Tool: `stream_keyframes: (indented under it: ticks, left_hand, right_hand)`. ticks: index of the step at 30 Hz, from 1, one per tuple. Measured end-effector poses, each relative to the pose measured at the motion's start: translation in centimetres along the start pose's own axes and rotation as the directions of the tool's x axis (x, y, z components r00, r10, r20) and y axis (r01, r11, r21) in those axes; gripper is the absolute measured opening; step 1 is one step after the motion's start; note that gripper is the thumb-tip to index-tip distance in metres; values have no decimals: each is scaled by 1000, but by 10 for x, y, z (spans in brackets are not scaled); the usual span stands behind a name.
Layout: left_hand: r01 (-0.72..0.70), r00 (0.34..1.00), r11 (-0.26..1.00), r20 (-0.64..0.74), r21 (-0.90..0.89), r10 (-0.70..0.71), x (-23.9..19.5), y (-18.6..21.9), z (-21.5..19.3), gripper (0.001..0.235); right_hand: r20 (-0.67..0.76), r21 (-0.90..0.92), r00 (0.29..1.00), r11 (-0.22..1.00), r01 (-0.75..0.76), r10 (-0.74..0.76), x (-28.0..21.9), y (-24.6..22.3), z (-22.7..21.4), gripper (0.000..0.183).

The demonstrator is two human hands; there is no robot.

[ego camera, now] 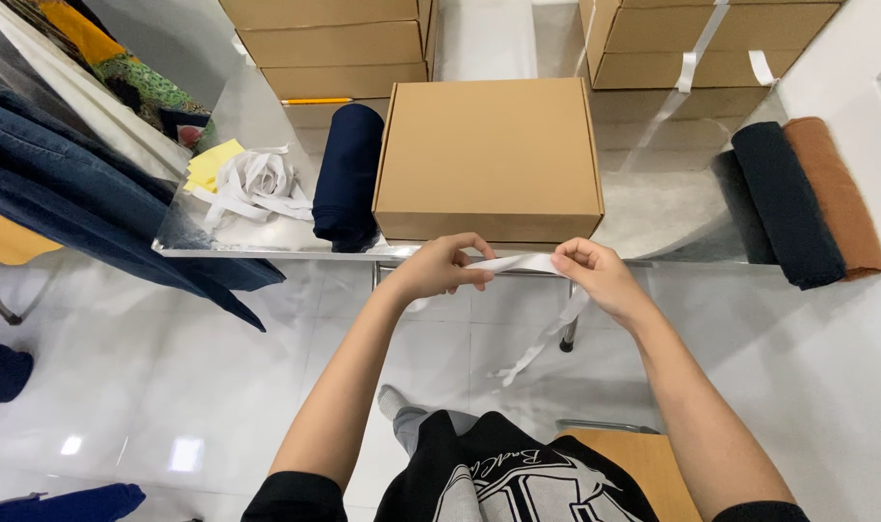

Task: The person wraps a rolled plaid garment in a clear plastic bag, then places it into a cardboard box along with a red rolled item. They close the box, tie it with a white ribbon, and write on a yellow sticky note attached to the box.

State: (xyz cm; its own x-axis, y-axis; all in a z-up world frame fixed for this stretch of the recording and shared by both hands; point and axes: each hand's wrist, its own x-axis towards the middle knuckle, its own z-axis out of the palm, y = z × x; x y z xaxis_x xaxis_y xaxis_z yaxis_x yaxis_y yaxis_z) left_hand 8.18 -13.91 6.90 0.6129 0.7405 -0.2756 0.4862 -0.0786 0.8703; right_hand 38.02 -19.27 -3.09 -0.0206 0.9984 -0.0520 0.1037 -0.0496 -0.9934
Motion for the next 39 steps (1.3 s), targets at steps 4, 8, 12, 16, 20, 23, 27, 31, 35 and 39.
stream_keyframes:
  ticks: [4,8,12,16,20,23,27,31,35,39]
  left_hand:
    - [21,1000,999,-17,-28,-21,-17,-2,-7,31]
    - [27,1000,1000,-2,-6,-27,-11,-25,-12,24]
    - [66,998,997,10,51,-67,-4,-41,-17,25]
    - [85,996,993,8,87,-86,-1,-49,-24,23]
    - [143,986,982,73,120,-152,2,-55,-30,27]
    - [155,976,977,133,148,-174,6,-61,-28,29]
    - [160,963,973,188,168,-191,17,-76,-25,28]
    - [187,955,967,201,171,-220,11,-60,-26,29]
    - [176,959,983,216,49,-183,4,-41,-22,31]
    - [149,971,948,225,-281,-86,-5,-12,-13,21]
  right_hand:
    - [4,-3,1000,1000,-26,26,-3,13,-7,13]
    - [17,-11,999,999,-50,50,-12,2,4,18]
    - [20,-12,997,997,-77,77,-15,0,9,26]
    - [-27,-7,997,998,-67,67,-18,3,8,25]
    - [-34,-6,995,996,-89,88,-21,0,9,28]
    - [-19,-24,994,994,-105,105,-22,6,8,28]
    - [14,-67,992,990,-124,125,-22,4,6,26]
    - [37,-110,989,984,-140,145,-19,6,1,31]
    - [36,-107,985,981,-163,167,-18,19,-3,24]
    - [51,22,981,982,-188,187,-18,22,2,19]
